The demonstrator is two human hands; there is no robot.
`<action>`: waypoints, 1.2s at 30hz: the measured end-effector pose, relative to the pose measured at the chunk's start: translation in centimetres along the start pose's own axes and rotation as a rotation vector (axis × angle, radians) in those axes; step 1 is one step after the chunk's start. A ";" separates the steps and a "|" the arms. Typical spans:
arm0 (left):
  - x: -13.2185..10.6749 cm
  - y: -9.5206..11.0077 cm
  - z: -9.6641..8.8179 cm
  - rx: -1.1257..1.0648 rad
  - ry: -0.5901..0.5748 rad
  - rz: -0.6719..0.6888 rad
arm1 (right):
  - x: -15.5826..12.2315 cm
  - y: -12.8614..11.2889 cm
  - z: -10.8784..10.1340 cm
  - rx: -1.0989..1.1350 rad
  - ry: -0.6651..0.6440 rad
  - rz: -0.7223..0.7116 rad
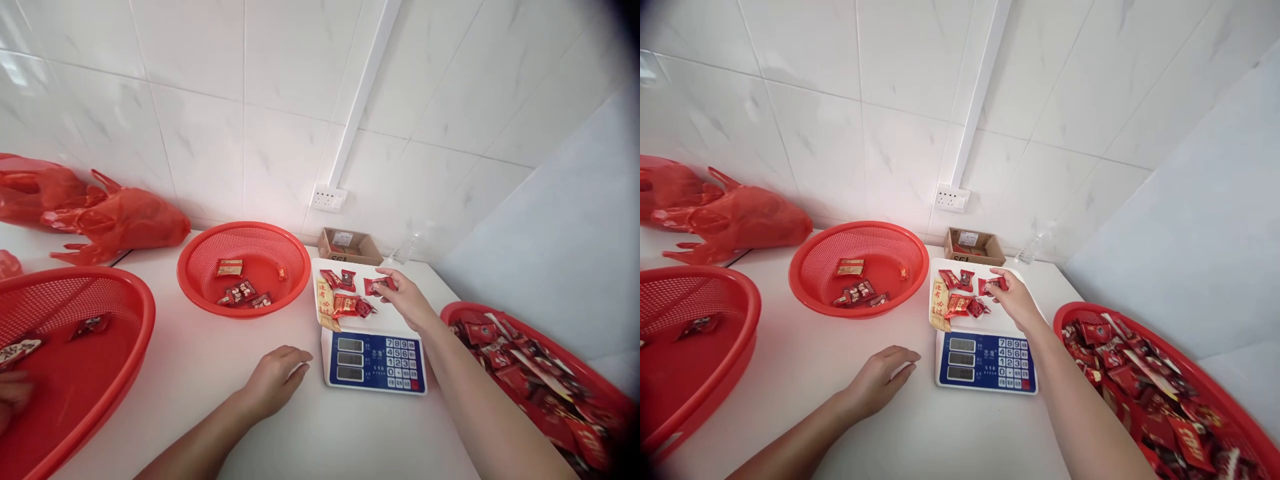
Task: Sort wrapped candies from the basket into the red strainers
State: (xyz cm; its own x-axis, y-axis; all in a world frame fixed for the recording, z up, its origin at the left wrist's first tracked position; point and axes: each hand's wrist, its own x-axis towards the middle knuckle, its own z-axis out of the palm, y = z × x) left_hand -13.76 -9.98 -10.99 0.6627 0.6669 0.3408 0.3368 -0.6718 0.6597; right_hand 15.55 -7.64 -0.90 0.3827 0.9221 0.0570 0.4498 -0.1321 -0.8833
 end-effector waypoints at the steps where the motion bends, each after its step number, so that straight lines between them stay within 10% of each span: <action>1: 0.0 0.0 0.0 0.002 -0.006 -0.002 | -0.1 0.1 -0.1 -0.017 0.015 -0.006; 21: 0.0 -0.1 0.0 0.008 -0.006 -0.001 | 0.9 0.1 2.9 -0.126 -0.061 -0.112; 28: 0.1 0.2 -0.2 0.009 0.013 0.016 | -0.8 0.8 1.1 -0.354 0.119 -0.225; 36: 0.1 0.3 0.0 0.009 -0.002 0.012 | -9.0 3.8 -1.0 -0.234 0.460 -0.175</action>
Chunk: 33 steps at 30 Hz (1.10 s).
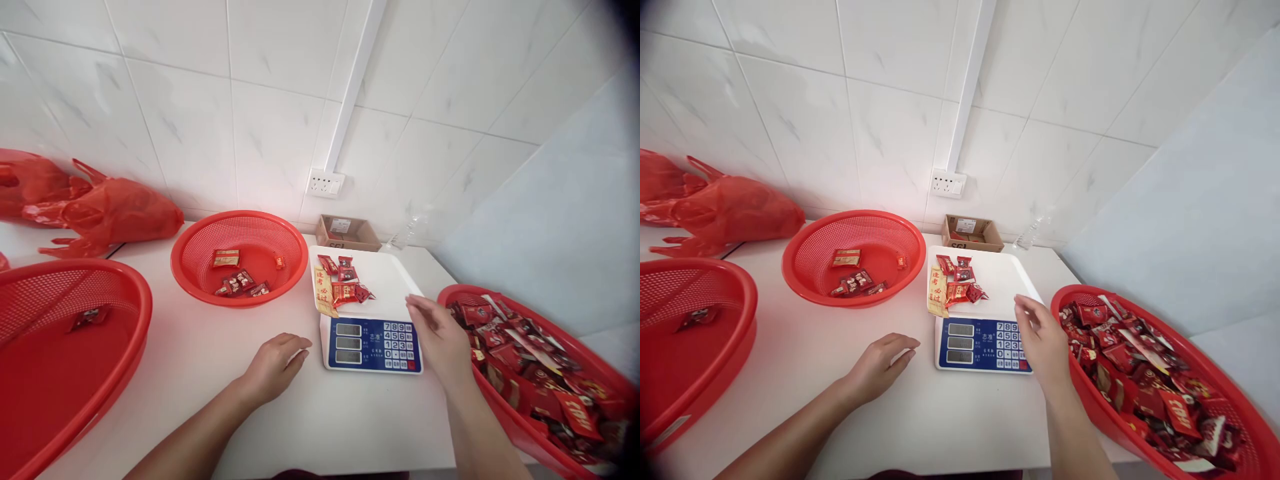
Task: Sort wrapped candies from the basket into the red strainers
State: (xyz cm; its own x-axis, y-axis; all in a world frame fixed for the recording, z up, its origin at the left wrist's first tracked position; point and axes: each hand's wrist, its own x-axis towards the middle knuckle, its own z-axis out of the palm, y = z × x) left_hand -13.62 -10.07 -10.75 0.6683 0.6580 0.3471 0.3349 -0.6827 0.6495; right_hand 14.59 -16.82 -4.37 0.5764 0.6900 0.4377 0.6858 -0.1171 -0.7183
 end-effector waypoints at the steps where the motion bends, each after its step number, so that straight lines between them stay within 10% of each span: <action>1: 0.0 -0.1 0.1 -0.001 -0.002 0.000 | -1.4 0.5 -0.3 0.035 0.053 0.031; 4: -0.1 -0.3 0.4 -0.014 0.002 0.002 | -5.9 1.9 -0.4 0.081 0.071 0.119; 14: 0.1 -0.3 0.5 0.007 0.043 -0.042 | -14.4 2.5 4.0 0.117 -0.513 -0.023; 25: 0.5 0.6 1.8 0.074 0.000 0.038 | -13.7 2.2 3.9 0.120 -0.517 -0.102; 33: 0.1 -0.1 1.9 0.007 0.015 -0.001 | -3.5 -0.2 3.1 -0.144 -0.073 -0.377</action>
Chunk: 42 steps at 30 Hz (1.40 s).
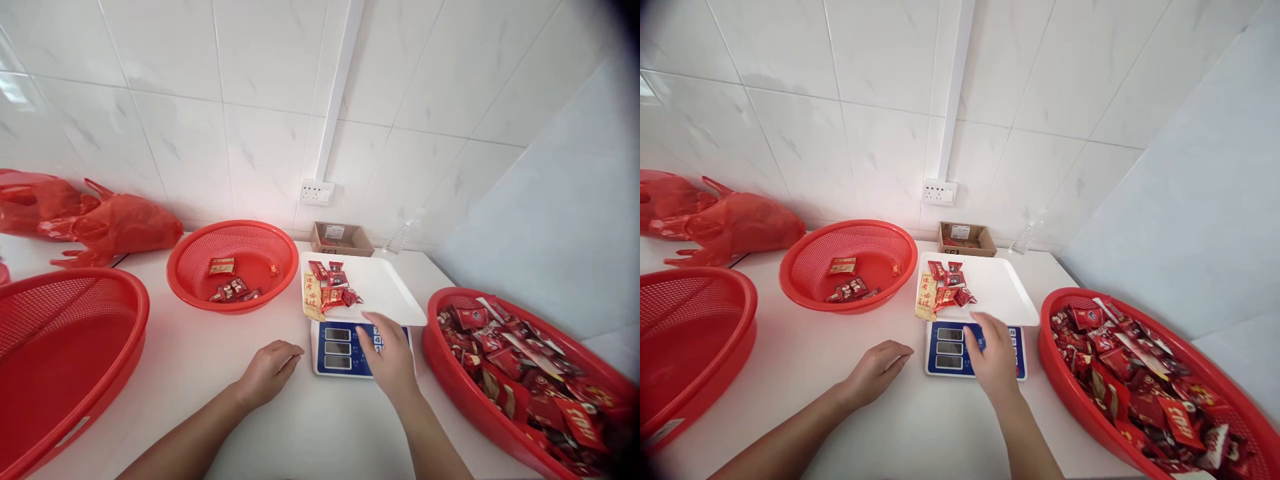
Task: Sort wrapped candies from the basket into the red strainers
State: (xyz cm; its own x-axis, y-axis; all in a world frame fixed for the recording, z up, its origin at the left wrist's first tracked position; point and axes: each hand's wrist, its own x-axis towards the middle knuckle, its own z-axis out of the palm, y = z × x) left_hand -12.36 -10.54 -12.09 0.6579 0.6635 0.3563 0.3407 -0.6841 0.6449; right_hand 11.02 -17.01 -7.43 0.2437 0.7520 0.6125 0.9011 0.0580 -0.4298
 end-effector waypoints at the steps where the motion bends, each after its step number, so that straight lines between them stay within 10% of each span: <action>1: 0.0 0.0 0.0 -0.009 -0.002 -0.013 | 1.5 0.1 0.2 -0.045 -0.029 -0.043; 8: 0.0 -0.4 -0.4 -0.025 0.017 -0.044 | 6.2 0.4 2.6 -0.133 -0.286 0.000; 13: 0.1 -0.7 -0.4 -0.027 0.017 -0.064 | 5.6 1.0 0.8 0.008 -0.137 0.224; 18: 0.1 -0.7 -0.6 -0.048 0.013 -0.072 | 1.6 1.6 -3.1 0.612 0.009 0.535; 26: 0.0 -0.5 -0.4 -0.073 0.005 -0.068 | -7.4 0.4 -1.2 1.305 -0.426 0.888; 36: 0.2 -0.5 -0.2 -0.052 -0.004 -0.099 | -8.8 -0.4 0.0 1.429 -0.815 0.717; 42: 0.1 0.2 -1.0 0.041 0.047 -0.007 | -9.0 0.2 0.4 1.478 -0.824 0.718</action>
State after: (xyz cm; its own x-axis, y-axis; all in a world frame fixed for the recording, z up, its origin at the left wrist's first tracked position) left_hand -12.90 -10.35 -11.25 0.6234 0.6809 0.3843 0.3728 -0.6909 0.6194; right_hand 8.88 -23.46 -13.28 -0.2340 0.9559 -0.1776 -0.4103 -0.2627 -0.8733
